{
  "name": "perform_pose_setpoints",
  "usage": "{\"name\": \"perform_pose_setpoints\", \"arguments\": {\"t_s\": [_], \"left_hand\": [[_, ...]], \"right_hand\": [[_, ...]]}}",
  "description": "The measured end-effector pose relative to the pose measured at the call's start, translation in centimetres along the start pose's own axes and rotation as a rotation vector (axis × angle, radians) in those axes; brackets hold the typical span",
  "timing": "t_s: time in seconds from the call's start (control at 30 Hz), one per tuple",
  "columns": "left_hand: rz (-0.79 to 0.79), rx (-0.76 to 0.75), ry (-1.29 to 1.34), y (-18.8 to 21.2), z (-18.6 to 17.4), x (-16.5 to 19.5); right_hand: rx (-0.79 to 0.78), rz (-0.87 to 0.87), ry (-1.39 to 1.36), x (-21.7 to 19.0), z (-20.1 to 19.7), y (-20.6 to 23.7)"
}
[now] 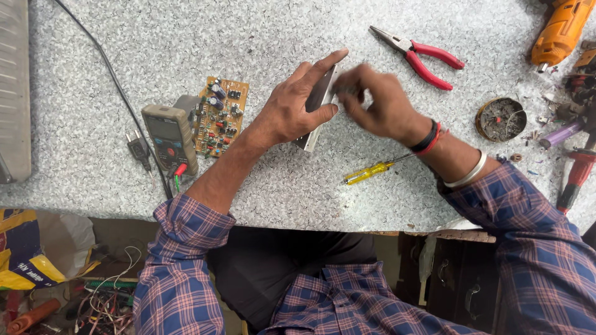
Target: The person works on a rectangular aluminum enclosure at a workbench, holding the housing and fitting its cover and small components together by hand, then uses a screwdriver to work on the enclosure, turning it over to reach different sides.
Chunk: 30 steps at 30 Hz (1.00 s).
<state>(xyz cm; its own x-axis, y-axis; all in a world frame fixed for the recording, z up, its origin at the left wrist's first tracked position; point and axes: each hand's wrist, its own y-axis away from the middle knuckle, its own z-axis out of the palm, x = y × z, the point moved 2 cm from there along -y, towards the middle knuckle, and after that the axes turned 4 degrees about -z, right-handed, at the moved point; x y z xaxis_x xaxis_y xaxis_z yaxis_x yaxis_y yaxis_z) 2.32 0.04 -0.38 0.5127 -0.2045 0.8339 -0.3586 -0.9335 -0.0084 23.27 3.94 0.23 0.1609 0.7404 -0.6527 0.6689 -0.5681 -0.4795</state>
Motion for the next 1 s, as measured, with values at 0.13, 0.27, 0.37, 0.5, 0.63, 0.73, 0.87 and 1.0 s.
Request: {"name": "perform_pose_setpoints", "arguments": {"t_s": [0.13,0.27,0.37,0.5,0.63,0.73,0.87,1.0], "left_hand": [[-0.03,-0.007,-0.041,-0.09,0.13,-0.2],[0.007,0.004,-0.036,-0.18,0.23,-0.19],[-0.035,-0.005,-0.059,-0.15,0.16,-0.28],[0.027,0.035,-0.021,-0.23,0.04,-0.12],[0.011,0.011,0.009,-0.11,-0.03,0.06],[0.013,0.012,-0.03,0.0,-0.25,0.32],[0.025,0.007,-0.042,0.07,-0.31,0.44],[-0.02,-0.009,-0.071,-0.21,-0.03,-0.13]], "right_hand": [[0.027,-0.061,0.032,-0.07,-0.16,0.03],[0.029,-0.1,0.118,-0.21,-0.73,-0.19],[-0.014,-0.179,0.202,-0.53,-0.82,-0.33],[0.013,-0.176,0.252,-0.7,-0.63,-0.35],[0.059,-0.185,0.178,-0.67,-0.41,-0.26],[0.108,-0.144,0.162,-0.39,-0.49,-0.36],[0.09,-0.175,0.214,-0.33,-0.59,-0.61],[0.075,-0.11,0.284,-0.42,-0.55,-0.76]]}}
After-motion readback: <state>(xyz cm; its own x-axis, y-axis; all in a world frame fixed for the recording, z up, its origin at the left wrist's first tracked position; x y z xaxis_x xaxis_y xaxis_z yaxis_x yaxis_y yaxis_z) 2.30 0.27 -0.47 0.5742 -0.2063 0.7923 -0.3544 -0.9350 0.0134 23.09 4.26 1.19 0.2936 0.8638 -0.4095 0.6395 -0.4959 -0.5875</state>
